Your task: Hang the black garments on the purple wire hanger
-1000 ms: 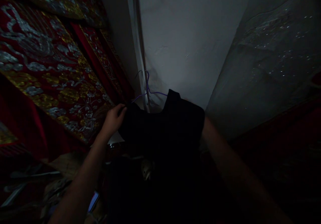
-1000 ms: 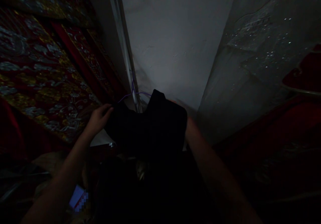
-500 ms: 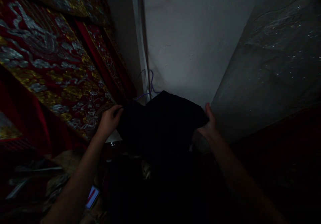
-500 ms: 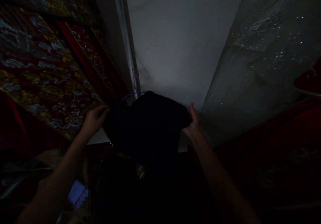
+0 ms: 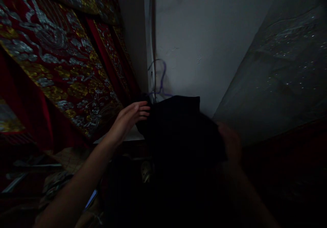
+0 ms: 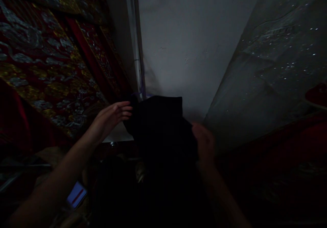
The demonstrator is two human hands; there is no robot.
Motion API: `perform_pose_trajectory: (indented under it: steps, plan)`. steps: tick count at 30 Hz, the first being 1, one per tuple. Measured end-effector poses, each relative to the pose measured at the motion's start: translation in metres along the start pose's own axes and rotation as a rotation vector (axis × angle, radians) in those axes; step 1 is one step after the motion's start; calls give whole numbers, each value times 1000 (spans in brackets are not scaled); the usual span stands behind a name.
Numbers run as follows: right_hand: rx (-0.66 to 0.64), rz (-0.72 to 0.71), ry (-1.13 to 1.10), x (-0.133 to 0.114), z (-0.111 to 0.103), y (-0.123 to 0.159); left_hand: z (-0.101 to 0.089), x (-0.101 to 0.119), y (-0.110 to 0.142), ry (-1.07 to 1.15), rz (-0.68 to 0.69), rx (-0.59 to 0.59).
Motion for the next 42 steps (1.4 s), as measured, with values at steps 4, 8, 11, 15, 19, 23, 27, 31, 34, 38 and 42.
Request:
perform_pose_trajectory:
  steps: [4,8,11,15,19,23,27,31,34,38,42]
  plan:
    - [-719,-115,-31,-39,65,58,9,-10,23,221,-268,-179]
    - [-1044,-112,-116,-44,102,61,-4,-21,54,211,-453,-317]
    - [-645,-162,12,-14,100,24,-22,-18,71,-16,-433,-453]
    - [-428,-151,73,25,99,-17,-49,-9,62,-361,-238,-312]
    - [-473,98,-87,38,104,-45,-67,-10,32,-502,-94,42]
    - [-145,98,-217,27,92,-86,-69,-10,21,-592,137,491]
    - [165,13,-302,18,69,-119,-44,-14,33,-756,331,598]
    - [267,65,-364,27,49,-102,9,-43,41,-732,289,28]
    - [321,120,-363,42,41,-67,44,-69,48,-739,179,-246]
    - [401,188,-412,58,39,-41,69,-92,54,-857,56,-288]
    - [446,130,-392,60,40,-50,84,-112,63,-947,-136,-510]
Point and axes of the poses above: each hand's wrist, its own y-axis away from the middle knuckle, its own z-axis out of the palm, x = y × z, the point moved 3 cm from there along -y, towards the middle knuckle, and after that the axes turned 11 degrees about -y, right-handed, at the moved point
